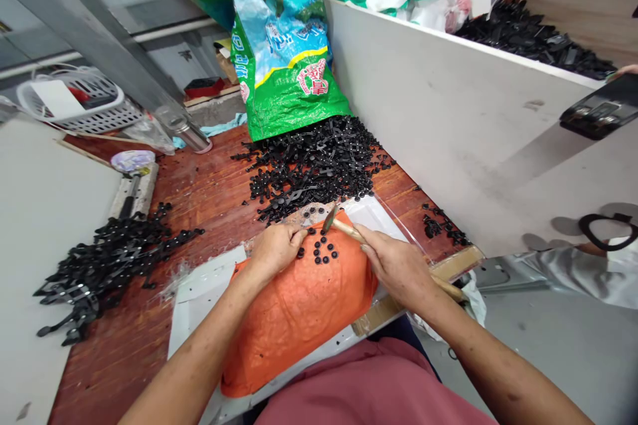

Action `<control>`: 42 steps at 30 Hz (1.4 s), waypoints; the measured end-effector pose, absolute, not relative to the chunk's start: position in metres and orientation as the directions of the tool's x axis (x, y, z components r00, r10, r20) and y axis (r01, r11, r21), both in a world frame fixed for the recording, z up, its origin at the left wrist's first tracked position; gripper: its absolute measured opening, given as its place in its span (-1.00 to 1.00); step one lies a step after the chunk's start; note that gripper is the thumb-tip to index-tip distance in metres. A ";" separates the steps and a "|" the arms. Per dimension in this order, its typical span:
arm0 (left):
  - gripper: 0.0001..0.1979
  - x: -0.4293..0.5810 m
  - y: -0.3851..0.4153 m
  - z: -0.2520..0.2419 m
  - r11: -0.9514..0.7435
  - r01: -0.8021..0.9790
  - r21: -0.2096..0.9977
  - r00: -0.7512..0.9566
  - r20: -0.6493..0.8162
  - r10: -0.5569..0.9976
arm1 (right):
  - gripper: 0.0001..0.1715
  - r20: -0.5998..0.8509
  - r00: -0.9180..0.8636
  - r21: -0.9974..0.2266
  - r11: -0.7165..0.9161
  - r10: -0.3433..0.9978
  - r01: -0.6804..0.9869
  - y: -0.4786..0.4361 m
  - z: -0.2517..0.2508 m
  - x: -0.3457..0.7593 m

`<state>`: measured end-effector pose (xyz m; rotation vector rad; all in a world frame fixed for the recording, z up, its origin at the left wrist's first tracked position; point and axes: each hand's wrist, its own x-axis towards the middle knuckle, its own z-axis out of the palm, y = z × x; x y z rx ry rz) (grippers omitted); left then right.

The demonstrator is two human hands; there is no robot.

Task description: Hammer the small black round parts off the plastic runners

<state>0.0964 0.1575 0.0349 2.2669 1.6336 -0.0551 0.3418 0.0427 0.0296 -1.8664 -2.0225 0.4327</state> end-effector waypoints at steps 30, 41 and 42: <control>-0.49 0.057 0.121 0.044 0.009 0.461 0.888 0.354 -0.193 0.915 | -0.44 0.032 0.020 -0.697 0.008 0.999 0.717 0.040 0.027 0.348; -0.73 0.083 0.081 0.041 -0.111 0.481 0.870 0.345 -0.072 0.936 | -0.86 -0.125 -0.231 -0.991 -0.135 0.965 -0.026 0.054 0.025 0.285; -0.73 0.081 0.080 0.040 -0.124 0.516 0.848 0.234 0.000 0.972 | -0.85 -0.145 -0.201 -0.986 -0.159 0.969 -0.056 0.053 0.025 0.282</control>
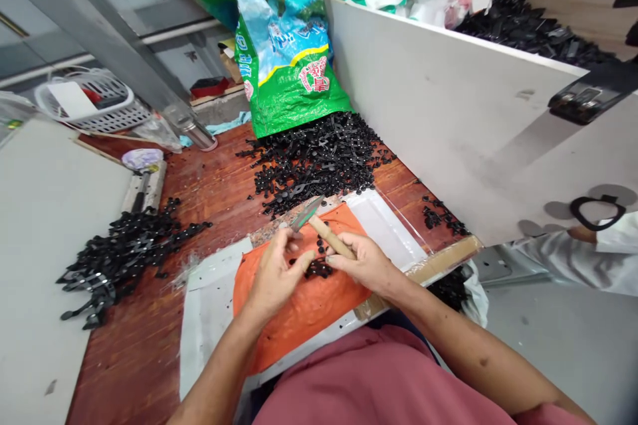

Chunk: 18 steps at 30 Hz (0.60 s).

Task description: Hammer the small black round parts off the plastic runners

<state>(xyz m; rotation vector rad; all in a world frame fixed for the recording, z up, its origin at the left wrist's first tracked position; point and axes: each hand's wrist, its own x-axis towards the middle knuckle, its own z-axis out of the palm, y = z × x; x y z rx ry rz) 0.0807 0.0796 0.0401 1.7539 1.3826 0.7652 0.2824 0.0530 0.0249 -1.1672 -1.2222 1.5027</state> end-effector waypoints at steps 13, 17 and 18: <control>-0.64 0.101 0.065 0.040 -0.086 0.545 0.834 0.245 -0.060 0.968 | -0.79 -0.146 -0.049 -0.989 -0.145 0.988 0.020 0.028 0.026 0.265; -0.59 0.088 0.084 0.037 -0.093 0.558 0.824 0.303 -0.099 0.948 | -0.82 -0.077 -0.076 -0.995 -0.072 0.994 0.062 0.023 0.025 0.288; -0.59 0.082 0.091 0.036 -0.119 0.601 0.791 0.303 -0.088 0.949 | -0.82 -0.065 -0.040 -0.992 -0.060 0.997 0.115 0.021 0.024 0.299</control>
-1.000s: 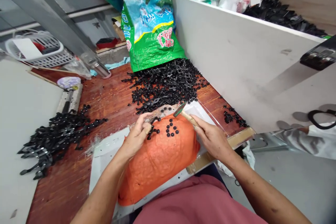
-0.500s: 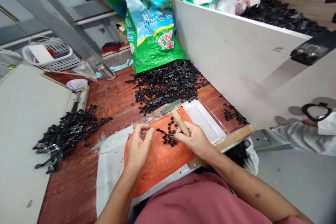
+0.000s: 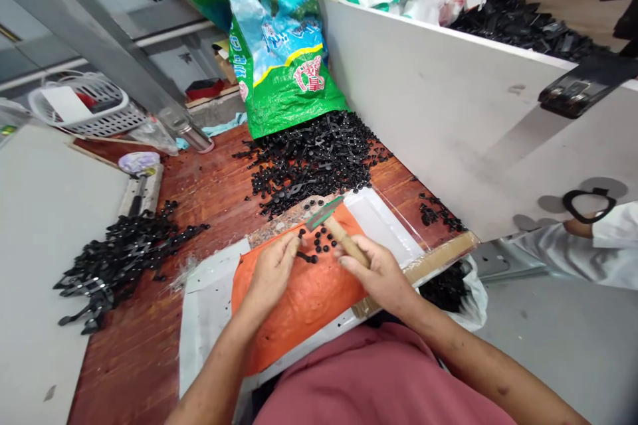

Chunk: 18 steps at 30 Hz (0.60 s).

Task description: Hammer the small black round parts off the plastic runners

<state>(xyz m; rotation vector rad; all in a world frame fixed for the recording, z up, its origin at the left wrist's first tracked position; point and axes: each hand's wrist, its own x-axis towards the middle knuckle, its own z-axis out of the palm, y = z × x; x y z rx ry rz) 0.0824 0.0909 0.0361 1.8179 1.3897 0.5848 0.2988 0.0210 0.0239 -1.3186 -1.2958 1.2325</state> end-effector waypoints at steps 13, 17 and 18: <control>-0.63 0.092 0.115 0.028 -0.381 0.779 0.498 0.500 -0.126 0.857 | -0.58 -0.158 0.031 -0.653 -0.127 0.987 0.747 -0.004 0.000 0.345; -0.64 0.095 0.116 0.027 -0.383 0.789 0.481 0.501 -0.140 0.854 | -0.57 -0.177 0.036 -0.640 -0.143 0.984 0.755 -0.001 0.004 0.344; -0.64 0.095 0.116 0.026 -0.384 0.789 0.479 0.501 -0.139 0.854 | -0.56 -0.186 0.039 -0.633 -0.151 0.982 0.759 -0.001 0.005 0.344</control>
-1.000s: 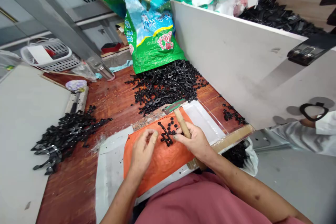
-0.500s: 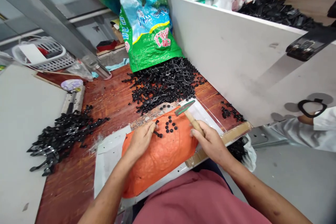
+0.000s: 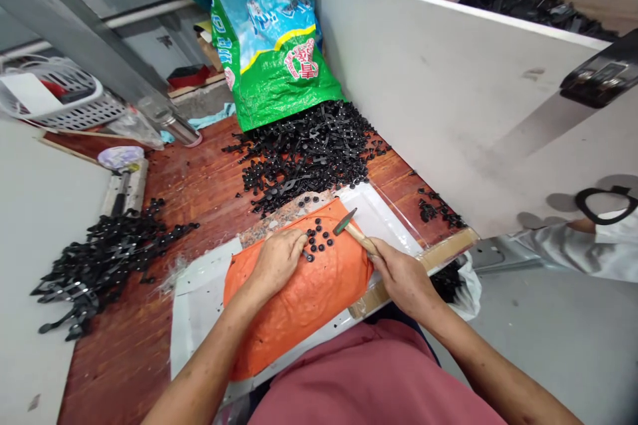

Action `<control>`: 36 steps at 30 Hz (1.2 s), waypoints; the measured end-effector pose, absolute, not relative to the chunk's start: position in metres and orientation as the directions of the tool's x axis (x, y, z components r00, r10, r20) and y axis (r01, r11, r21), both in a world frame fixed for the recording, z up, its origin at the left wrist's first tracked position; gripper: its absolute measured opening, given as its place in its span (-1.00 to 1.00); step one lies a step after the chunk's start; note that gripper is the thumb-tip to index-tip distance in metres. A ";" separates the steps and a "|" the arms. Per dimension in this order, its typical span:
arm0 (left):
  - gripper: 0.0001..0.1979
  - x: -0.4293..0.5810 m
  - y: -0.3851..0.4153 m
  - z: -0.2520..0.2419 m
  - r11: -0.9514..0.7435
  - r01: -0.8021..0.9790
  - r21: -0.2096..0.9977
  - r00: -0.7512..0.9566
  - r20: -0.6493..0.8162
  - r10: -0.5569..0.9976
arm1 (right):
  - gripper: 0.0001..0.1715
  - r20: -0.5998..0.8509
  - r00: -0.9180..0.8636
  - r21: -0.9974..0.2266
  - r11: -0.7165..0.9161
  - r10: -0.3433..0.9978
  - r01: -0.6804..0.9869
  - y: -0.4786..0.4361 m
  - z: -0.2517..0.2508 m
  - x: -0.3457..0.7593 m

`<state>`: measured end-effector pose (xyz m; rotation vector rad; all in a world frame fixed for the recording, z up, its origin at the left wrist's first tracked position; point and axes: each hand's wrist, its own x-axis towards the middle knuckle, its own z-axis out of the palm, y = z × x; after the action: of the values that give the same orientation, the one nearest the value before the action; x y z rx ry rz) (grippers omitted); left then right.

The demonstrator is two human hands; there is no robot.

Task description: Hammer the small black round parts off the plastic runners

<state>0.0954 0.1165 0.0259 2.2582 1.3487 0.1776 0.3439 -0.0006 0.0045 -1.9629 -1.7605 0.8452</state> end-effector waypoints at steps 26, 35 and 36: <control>-0.58 0.095 0.131 0.037 -0.513 0.815 0.270 0.569 -0.197 0.799 | -0.58 -0.182 0.035 -0.611 -0.141 0.983 0.779 0.000 0.003 0.346; -0.60 0.090 0.142 0.032 -0.427 0.781 0.456 0.578 -0.270 0.770 | -0.56 -0.070 0.043 -0.678 -0.080 0.997 0.731 0.001 0.011 0.346; -0.61 0.089 0.143 0.029 -0.423 0.772 0.475 0.583 -0.263 0.769 | -0.55 -0.054 0.039 -0.672 -0.065 0.998 0.737 0.002 0.012 0.347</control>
<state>0.0889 0.1426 0.0294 2.2579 1.2221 -0.0071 0.3467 0.0021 0.0121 -1.8551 -1.7468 0.7337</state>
